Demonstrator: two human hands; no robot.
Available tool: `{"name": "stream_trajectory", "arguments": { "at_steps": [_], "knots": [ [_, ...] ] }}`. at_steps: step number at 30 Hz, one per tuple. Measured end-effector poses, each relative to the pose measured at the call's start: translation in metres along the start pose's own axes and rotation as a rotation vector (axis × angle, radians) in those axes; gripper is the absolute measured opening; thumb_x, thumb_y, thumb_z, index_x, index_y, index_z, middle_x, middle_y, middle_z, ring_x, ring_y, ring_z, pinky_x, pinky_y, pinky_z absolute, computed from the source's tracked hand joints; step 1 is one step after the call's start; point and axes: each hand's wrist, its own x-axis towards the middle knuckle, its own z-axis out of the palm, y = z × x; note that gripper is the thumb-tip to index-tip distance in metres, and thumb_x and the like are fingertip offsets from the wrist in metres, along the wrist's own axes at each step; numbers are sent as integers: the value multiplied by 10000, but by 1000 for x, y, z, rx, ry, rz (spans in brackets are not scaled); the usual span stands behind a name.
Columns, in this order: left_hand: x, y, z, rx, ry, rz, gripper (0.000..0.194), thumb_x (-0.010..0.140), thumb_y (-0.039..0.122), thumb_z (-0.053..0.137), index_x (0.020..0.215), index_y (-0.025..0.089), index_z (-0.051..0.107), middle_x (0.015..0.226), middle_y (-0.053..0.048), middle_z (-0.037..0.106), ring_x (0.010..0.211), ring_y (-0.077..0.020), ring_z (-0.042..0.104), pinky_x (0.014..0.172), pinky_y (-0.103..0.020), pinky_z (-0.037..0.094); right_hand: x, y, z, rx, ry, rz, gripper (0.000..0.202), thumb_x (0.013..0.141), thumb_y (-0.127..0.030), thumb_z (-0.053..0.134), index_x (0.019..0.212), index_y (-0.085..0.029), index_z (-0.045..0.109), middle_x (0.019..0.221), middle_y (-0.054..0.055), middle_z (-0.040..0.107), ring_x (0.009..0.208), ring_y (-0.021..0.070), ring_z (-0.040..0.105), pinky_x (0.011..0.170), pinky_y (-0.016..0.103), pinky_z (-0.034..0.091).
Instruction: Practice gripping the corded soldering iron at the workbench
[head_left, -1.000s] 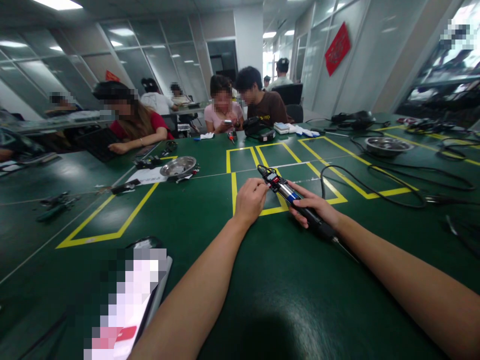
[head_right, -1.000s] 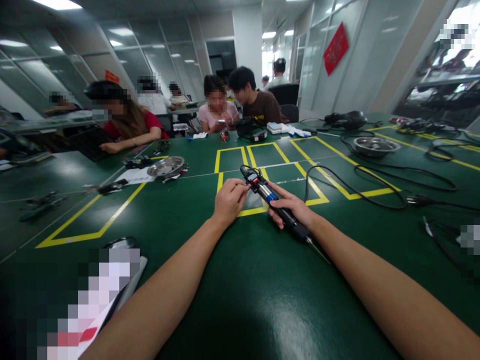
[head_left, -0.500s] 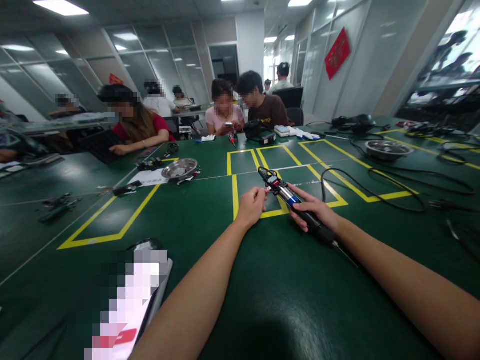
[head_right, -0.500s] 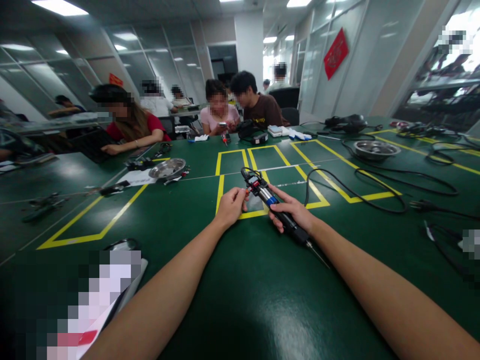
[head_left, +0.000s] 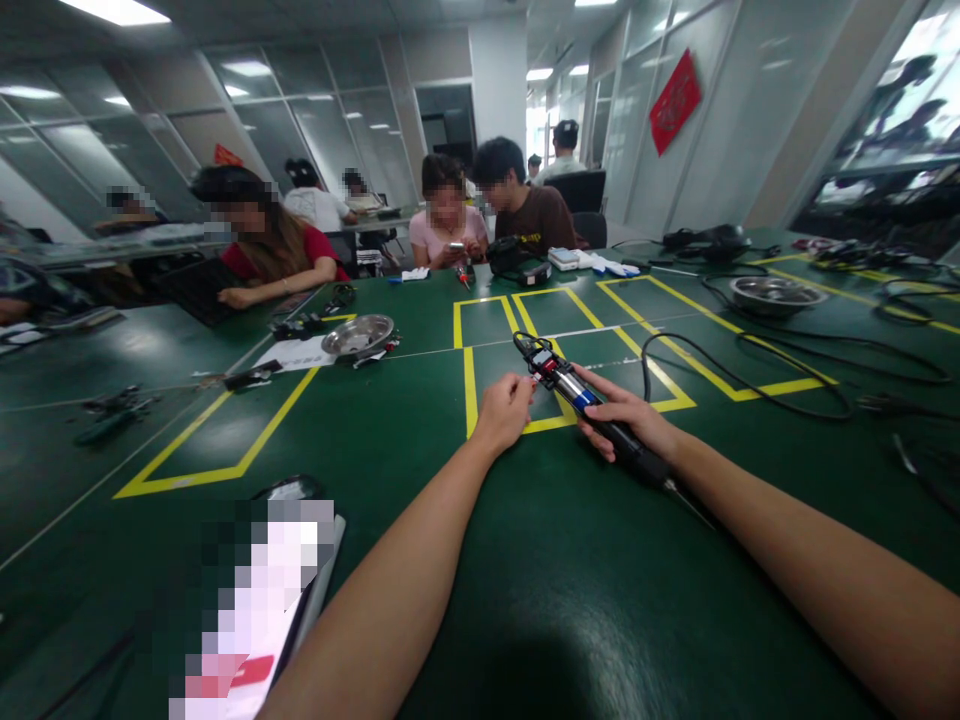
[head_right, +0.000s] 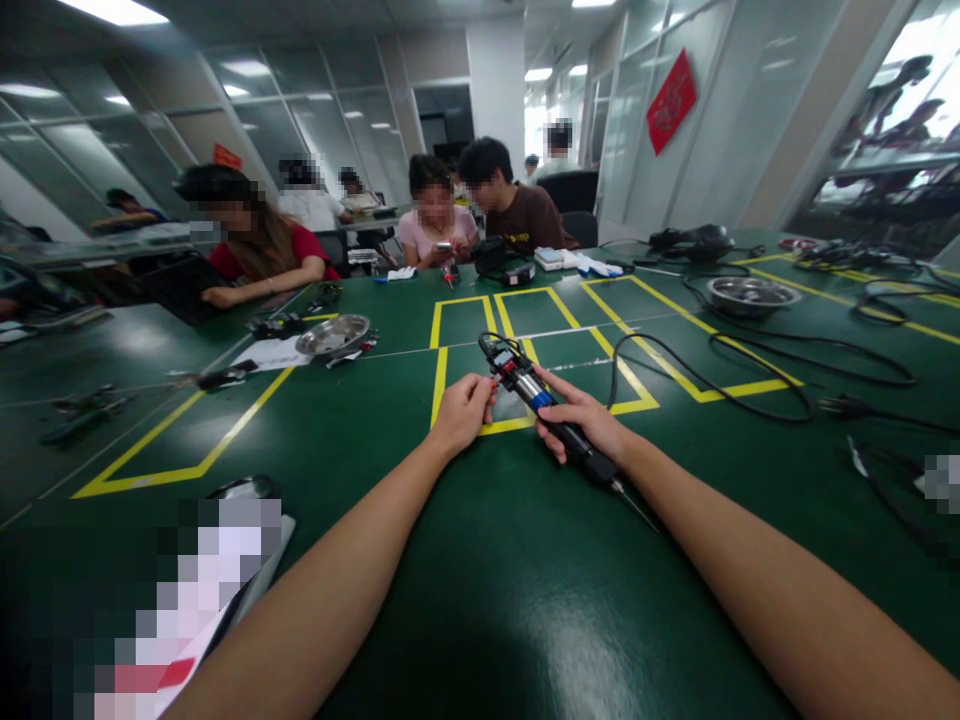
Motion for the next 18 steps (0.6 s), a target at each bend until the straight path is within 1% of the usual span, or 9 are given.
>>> {"name": "stream_trajectory", "arguments": {
  "at_steps": [3, 7, 10, 13, 18],
  "knots": [
    [1, -2, 0, -26, -24, -7, 335, 966, 450, 451, 813, 182, 583, 626, 9, 616, 487, -112, 569, 530, -241, 451, 0, 1, -2, 1, -4, -1, 961, 863, -190, 630, 1613, -359, 55, 758, -2, 661, 488, 132, 583, 422, 242, 496],
    [2, -7, 0, -67, -25, -3, 329, 961, 451, 466, 816, 180, 582, 638, 9, 612, 486, -104, 576, 515, -232, 453, 1, 4, -4, -9, -20, -7, 959, 869, -195, 634, 1612, -366, 53, 761, -2, 663, 488, 130, 579, 426, 244, 496],
    [3, -9, 0, -123, -20, -38, 320, 955, 442, 474, 812, 176, 581, 654, 5, 611, 475, -97, 570, 488, -225, 440, 1, 4, -3, -23, -21, -4, 954, 873, -200, 643, 1614, -356, 62, 770, 6, 665, 495, 131, 586, 432, 246, 500],
    [3, -9, 0, -161, -25, -61, 311, 949, 431, 485, 809, 171, 584, 668, -1, 614, 471, -88, 564, 473, -216, 421, 0, 3, -1, -38, -19, -3, 951, 875, -209, 650, 1614, -355, 69, 778, 7, 664, 500, 130, 592, 437, 245, 501],
    [1, -7, 0, -163, -56, -53, 316, 945, 434, 497, 797, 169, 585, 663, -3, 611, 482, -83, 560, 482, -212, 417, -1, 2, 0, -41, -14, -2, 949, 873, -204, 649, 1612, -369, 77, 772, 0, 668, 500, 131, 593, 442, 247, 502]
  ]
}}
